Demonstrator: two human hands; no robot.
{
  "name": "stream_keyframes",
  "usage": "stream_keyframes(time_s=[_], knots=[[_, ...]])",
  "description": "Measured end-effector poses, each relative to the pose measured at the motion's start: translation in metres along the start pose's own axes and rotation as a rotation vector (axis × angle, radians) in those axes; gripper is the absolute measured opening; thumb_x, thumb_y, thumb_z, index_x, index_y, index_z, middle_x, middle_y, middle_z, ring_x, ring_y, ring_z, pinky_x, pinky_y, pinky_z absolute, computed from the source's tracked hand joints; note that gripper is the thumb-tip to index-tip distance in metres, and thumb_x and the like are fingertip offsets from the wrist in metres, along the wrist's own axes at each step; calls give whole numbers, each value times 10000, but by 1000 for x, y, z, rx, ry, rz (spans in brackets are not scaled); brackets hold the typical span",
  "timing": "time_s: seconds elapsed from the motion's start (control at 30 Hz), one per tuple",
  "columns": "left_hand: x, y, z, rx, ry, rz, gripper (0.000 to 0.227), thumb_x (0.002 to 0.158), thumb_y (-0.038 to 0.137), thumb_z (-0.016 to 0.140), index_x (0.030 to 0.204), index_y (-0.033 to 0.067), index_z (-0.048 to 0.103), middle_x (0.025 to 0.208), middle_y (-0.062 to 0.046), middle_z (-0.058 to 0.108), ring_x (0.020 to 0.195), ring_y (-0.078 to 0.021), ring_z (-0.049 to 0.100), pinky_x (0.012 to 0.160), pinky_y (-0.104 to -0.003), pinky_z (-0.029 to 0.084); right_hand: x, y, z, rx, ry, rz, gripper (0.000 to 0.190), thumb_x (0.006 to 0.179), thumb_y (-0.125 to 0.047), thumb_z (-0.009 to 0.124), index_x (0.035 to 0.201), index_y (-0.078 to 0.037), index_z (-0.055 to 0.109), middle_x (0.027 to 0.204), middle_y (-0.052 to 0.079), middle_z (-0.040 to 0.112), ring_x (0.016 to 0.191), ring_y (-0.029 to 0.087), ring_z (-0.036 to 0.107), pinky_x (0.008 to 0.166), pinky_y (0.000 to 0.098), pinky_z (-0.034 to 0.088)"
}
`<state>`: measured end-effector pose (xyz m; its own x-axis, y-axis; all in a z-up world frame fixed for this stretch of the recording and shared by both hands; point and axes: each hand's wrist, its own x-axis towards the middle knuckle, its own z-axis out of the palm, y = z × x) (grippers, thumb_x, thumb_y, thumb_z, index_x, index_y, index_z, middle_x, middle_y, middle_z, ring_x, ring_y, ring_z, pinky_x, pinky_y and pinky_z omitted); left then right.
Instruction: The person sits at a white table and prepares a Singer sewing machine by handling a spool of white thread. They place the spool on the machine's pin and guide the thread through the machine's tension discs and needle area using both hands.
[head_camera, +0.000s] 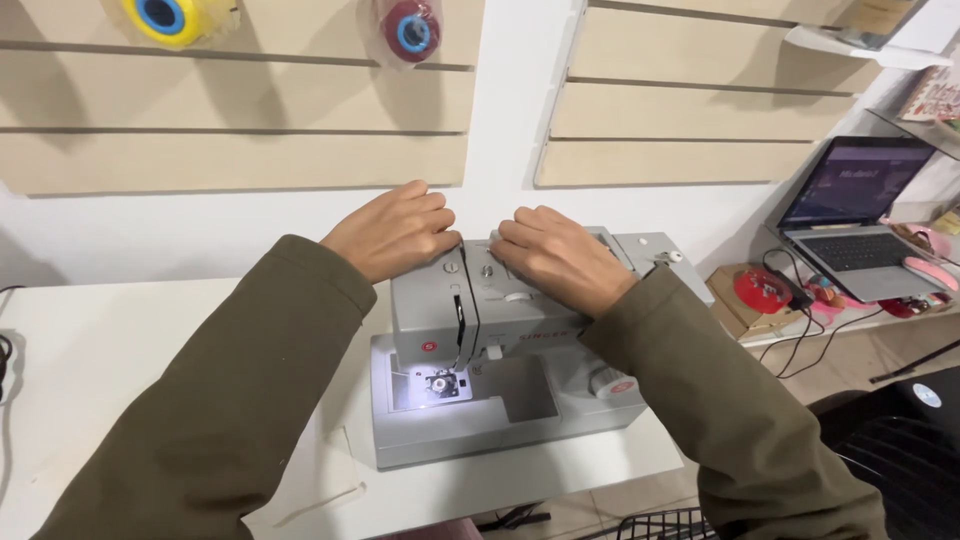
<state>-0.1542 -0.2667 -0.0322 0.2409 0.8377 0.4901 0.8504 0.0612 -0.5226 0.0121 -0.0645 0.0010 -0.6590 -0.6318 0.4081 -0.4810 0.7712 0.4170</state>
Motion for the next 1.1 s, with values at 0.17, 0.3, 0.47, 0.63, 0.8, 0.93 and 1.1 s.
stream_keyframes(time_s=[0.17, 0.3, 0.47, 0.63, 0.8, 0.93, 1.1], knots=[[-3, 6, -9, -9, 83, 2, 55, 828, 101, 674, 822, 146, 706, 769, 44, 583, 849, -138, 586, 770, -300, 458, 0, -6, 3, 107, 49, 120, 182, 792, 6, 659, 960, -31, 719, 891, 94, 566, 864, 278, 550, 799, 396, 483], [-1, 14, -18, -32, 68, -28, 48, 828, 92, 685, 822, 137, 699, 765, 30, 593, 839, -147, 588, 767, -309, 459, 1, -10, 7, 164, 76, 142, 116, 820, 6, 689, 929, -25, 710, 881, 101, 553, 854, 286, 538, 781, 411, 469], [-3, 33, -39, -159, 4, -131, 158, 685, 14, 728, 797, 108, 668, 802, -12, 650, 848, -185, 609, 791, -348, 472, -2, -16, 8, 195, 86, 272, 167, 856, 13, 669, 1002, -44, 727, 899, 103, 571, 875, 304, 547, 793, 430, 466], [-17, 84, -49, -250, 99, -260, 163, 743, -10, 715, 866, 92, 689, 787, -27, 633, 806, -196, 587, 780, -360, 478, -5, -27, 0, 265, 107, 384, 257, 927, 1, 625, 1176, -25, 683, 984, 122, 598, 919, 326, 559, 843, 444, 469], [-36, 150, -53, -280, 161, -342, 230, 798, 18, 700, 1024, 47, 740, 741, -33, 590, 773, -201, 563, 722, -359, 467, -17, -58, -23, 324, 187, 424, 293, 954, -8, 633, 1247, -6, 654, 1131, 148, 625, 1023, 352, 573, 902, 442, 483], [-54, 185, -31, -279, 186, -478, 332, 802, 14, 692, 1128, 22, 755, 758, -16, 607, 770, -183, 557, 709, -340, 463, -33, -93, -42, 327, 312, 544, 316, 932, 30, 665, 1242, -31, 663, 1189, 138, 658, 1112, 344, 619, 947, 415, 511], [-68, 213, 13, -336, 254, -664, 261, 818, 23, 697, 1064, 33, 783, 726, -24, 637, 735, -182, 559, 677, -343, 458, -66, -121, -46, 445, 440, 768, 284, 935, 37, 657, 1203, -53, 680, 1181, 124, 694, 1078, 293, 708, 925, 343, 550]])
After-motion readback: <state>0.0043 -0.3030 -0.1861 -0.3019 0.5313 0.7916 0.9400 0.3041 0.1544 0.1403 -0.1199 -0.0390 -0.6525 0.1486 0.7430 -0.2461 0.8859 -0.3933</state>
